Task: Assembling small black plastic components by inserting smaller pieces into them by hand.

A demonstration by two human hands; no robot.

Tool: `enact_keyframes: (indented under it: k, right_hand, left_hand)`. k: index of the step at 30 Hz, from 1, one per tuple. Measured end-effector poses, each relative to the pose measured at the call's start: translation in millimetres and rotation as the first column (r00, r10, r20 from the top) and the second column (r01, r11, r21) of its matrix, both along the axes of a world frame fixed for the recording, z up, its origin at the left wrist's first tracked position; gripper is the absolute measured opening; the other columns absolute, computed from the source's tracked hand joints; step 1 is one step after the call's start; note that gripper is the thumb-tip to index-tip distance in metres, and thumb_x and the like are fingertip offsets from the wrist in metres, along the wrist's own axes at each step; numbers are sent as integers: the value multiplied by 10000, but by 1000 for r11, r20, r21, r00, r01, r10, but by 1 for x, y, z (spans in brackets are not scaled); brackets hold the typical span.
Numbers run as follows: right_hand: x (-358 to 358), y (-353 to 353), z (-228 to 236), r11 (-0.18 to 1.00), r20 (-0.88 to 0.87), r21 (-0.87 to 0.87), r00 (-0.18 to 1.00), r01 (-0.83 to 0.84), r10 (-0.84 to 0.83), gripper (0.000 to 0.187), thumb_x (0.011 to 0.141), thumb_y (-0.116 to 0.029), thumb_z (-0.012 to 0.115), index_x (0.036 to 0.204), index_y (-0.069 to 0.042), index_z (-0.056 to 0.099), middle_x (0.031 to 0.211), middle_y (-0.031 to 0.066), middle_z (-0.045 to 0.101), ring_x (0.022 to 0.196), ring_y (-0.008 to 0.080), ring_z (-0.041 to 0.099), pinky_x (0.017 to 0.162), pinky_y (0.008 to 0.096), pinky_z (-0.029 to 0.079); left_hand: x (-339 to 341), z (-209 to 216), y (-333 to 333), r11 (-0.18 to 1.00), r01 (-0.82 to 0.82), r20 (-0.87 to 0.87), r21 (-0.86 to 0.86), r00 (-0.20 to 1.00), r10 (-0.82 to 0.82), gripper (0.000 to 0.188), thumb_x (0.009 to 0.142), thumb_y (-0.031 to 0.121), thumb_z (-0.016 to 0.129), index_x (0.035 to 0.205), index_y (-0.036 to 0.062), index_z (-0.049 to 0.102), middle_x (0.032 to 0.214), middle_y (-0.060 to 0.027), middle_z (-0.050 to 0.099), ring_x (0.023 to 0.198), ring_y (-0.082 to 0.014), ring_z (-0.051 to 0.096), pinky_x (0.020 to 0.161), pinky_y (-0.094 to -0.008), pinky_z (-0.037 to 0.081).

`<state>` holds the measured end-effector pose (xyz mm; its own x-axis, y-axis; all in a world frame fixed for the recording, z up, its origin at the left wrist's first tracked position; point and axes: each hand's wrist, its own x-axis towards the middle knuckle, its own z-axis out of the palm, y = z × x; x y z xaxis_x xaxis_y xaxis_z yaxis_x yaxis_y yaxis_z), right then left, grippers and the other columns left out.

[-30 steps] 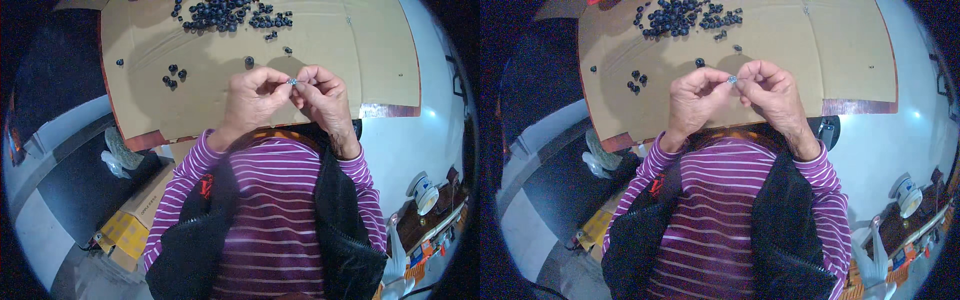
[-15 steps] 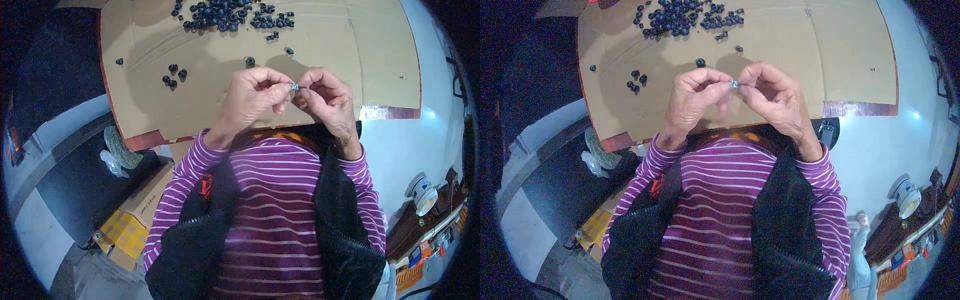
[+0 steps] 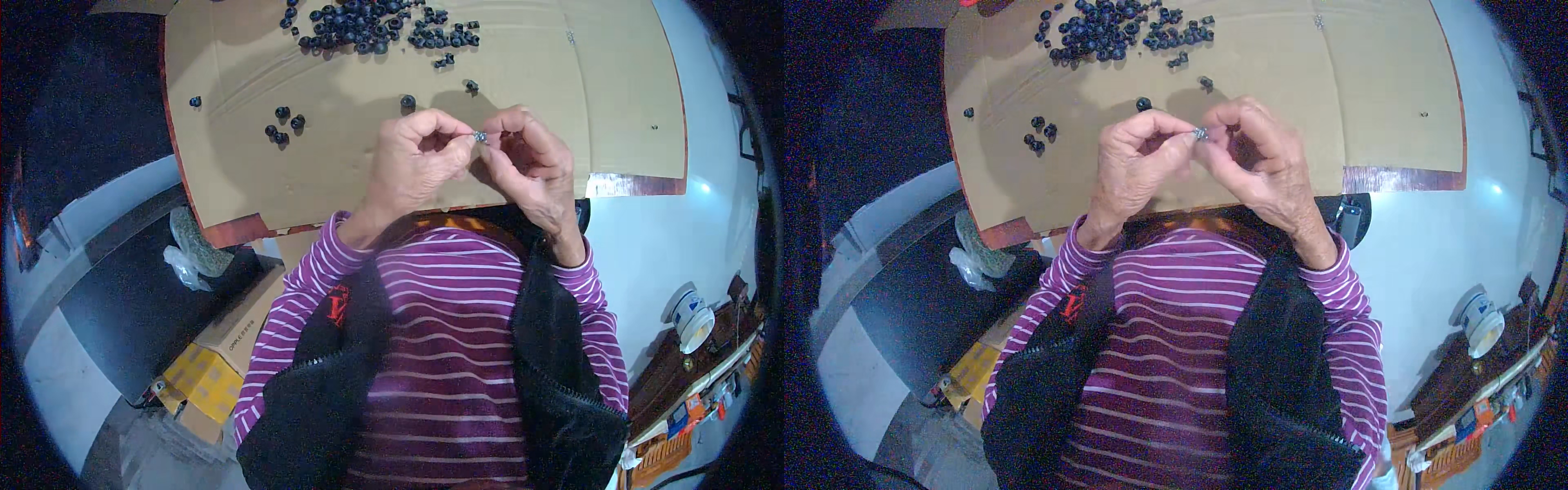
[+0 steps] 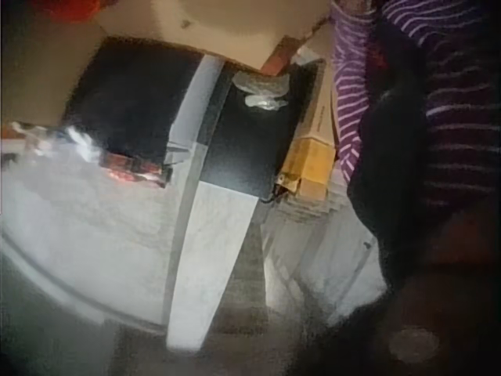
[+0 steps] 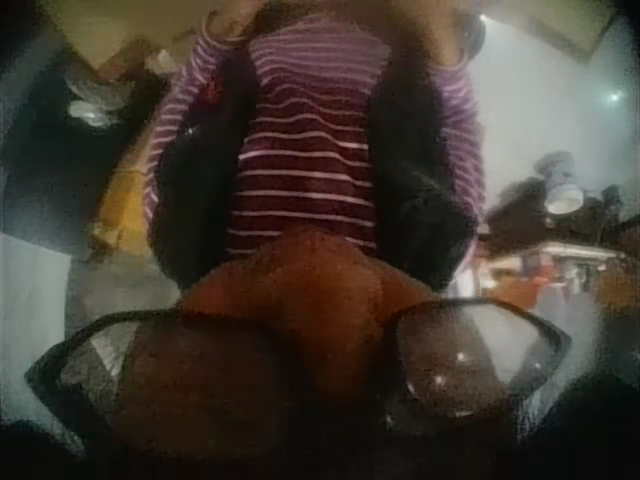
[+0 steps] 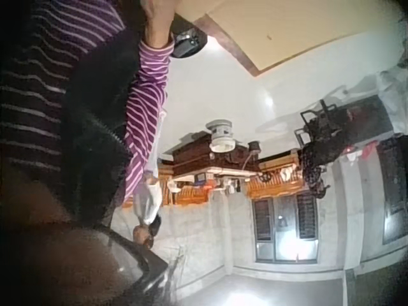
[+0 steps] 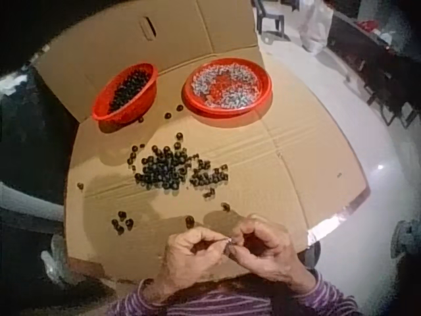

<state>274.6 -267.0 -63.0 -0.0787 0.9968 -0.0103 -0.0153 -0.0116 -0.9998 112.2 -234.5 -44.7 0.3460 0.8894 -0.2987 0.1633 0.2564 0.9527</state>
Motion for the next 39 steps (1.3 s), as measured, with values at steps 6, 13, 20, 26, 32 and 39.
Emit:
enact_keyframes:
  k: [6, 13, 20, 26, 32, 39]
  right_hand:
    - [-1, 0, -1, 998, 3, -67, 1000, 13, -13, 109, 791, 65, 542, 889, 18, 532, 837, 8, 494, 709, 42, 491, 613, 169, 405]
    - [0, 3, -5, 972, 257, 234, 963, 19, -80, 118, 755, 62, 551, 856, 11, 519, 800, 36, 505, 666, 78, 495, 547, 198, 392]
    - [-3, 4, -9, 947, 356, 320, 927, 2, -122, 107, 765, 46, 550, 860, 0, 532, 790, 32, 517, 662, 74, 494, 553, 202, 403]
    - [-1, 3, -5, 996, 66, -85, 998, 12, -6, 120, 815, 0, 556, 931, 28, 549, 803, 1, 553, 712, 52, 519, 620, 179, 435]
    - [-1, 1, -7, 978, -142, -210, 990, -15, -15, 117, 826, 22, 535, 940, 34, 558, 817, 16, 571, 726, 58, 534, 638, 185, 450]
    - [-8, -1, -7, 974, -90, -210, 990, 88, -109, 124, 827, 21, 535, 947, 38, 561, 841, 48, 601, 735, 86, 565, 645, 208, 473]
  left_hand:
    - [4, -2, -4, 991, -32, -97, 129, 994, 45, 59, 780, 18, 601, 833, -3, 616, 726, 10, 593, 617, -24, 523, 537, -166, 426]
    - [7, -5, -3, 992, -57, -66, 112, 996, 65, 52, 781, 35, 603, 818, 3, 620, 696, 27, 584, 609, -11, 499, 529, -158, 406]
    - [2, -3, 4, 998, -18, -38, -65, 999, 15, 75, 790, 72, 607, 825, 7, 622, 709, 24, 588, 631, -15, 508, 558, -159, 414]
    - [3, -5, 4, 997, -70, 32, -30, 997, 71, 76, 800, 63, 591, 826, -5, 611, 707, -6, 598, 590, -41, 526, 524, -177, 436]
    - [0, -10, 6, 968, -45, 265, -245, 958, 112, 117, 831, 65, 539, 858, -40, 583, 685, -74, 593, 535, -111, 549, 481, -248, 487]
    - [1, -14, 5, 957, -56, 332, -283, 931, 153, 120, 833, 72, 534, 857, -32, 587, 700, -65, 590, 568, -107, 553, 481, -251, 489]
